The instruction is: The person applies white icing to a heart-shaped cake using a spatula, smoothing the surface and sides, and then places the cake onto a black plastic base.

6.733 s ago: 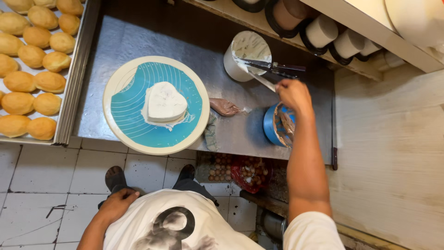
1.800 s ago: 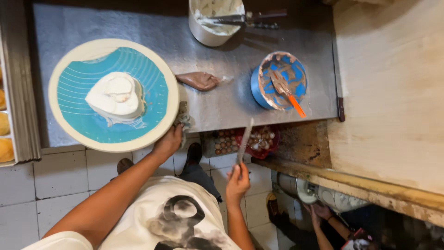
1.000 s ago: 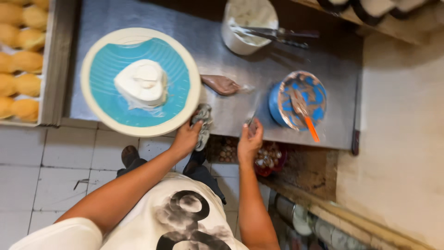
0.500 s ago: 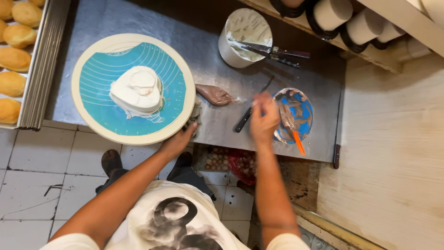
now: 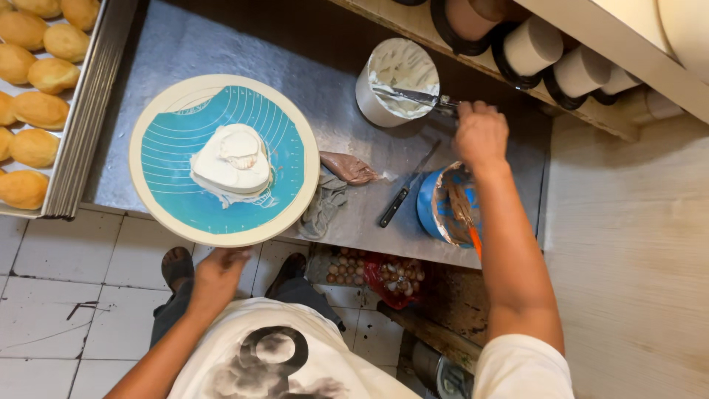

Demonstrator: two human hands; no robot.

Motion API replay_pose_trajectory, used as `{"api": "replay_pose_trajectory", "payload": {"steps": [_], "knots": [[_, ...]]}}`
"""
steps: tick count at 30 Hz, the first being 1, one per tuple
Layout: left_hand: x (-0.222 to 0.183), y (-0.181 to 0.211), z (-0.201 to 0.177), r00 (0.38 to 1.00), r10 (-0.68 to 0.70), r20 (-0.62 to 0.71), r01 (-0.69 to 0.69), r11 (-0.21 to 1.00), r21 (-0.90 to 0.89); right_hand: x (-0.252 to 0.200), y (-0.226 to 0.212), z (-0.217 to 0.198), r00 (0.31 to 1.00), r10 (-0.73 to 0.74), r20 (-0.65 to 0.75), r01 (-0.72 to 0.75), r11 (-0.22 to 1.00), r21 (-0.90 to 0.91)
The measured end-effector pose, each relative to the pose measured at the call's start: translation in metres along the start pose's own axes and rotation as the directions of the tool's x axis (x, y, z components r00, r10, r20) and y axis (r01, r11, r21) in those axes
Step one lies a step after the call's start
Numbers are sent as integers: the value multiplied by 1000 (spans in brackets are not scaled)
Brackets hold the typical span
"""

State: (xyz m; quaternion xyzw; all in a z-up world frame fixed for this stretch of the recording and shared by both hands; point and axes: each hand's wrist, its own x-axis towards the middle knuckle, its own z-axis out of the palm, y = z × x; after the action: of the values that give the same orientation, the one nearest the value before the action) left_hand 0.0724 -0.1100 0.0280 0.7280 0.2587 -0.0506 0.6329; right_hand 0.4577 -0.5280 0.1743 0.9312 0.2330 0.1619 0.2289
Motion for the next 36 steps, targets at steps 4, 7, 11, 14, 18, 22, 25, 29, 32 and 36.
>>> {"api": "replay_pose_trajectory", "payload": {"steps": [4, 7, 11, 14, 18, 22, 25, 29, 32, 36], "knots": [[-11, -5, -28, 987, -102, -128, 90, 991, -94, -33, 0, -66, 915, 196, 353, -285, 933, 218], [-11, -6, -39, 974, -142, -177, 113, 980, -165, -64, -37, -95, 794, 340, 504, -587, 643, 492], [-3, -7, -45, 969, -133, -207, 99, 981, -167, -97, -110, -29, 669, 509, 541, -672, 103, 733], [8, -17, -49, 979, -98, -179, 78, 990, -118, -96, -146, 0, 633, 550, 545, -643, -20, 766], [6, -13, -57, 979, -80, -190, 58, 991, -117, -121, -146, -22, 628, 526, 574, -739, 172, 651], [-5, -6, -74, 962, -184, -203, 157, 977, -142, -127, -132, -145, 483, 450, 751, -875, 280, 395], [-4, -19, -91, 940, -334, -70, 337, 941, 30, -131, -94, -176, 469, 440, 766, -881, 292, 372], [-11, -47, -110, 648, -690, 324, 322, 633, 704, -91, -49, -197, 607, 394, 690, -755, 555, 348], [-10, -63, -113, 625, -693, 360, 409, 683, 605, -61, -20, -169, 726, 359, 587, -559, 805, 199], [-7, -68, -114, 622, -717, 316, 419, 645, 639, -16, -14, -187, 704, 316, 636, -461, 884, 71]]}}
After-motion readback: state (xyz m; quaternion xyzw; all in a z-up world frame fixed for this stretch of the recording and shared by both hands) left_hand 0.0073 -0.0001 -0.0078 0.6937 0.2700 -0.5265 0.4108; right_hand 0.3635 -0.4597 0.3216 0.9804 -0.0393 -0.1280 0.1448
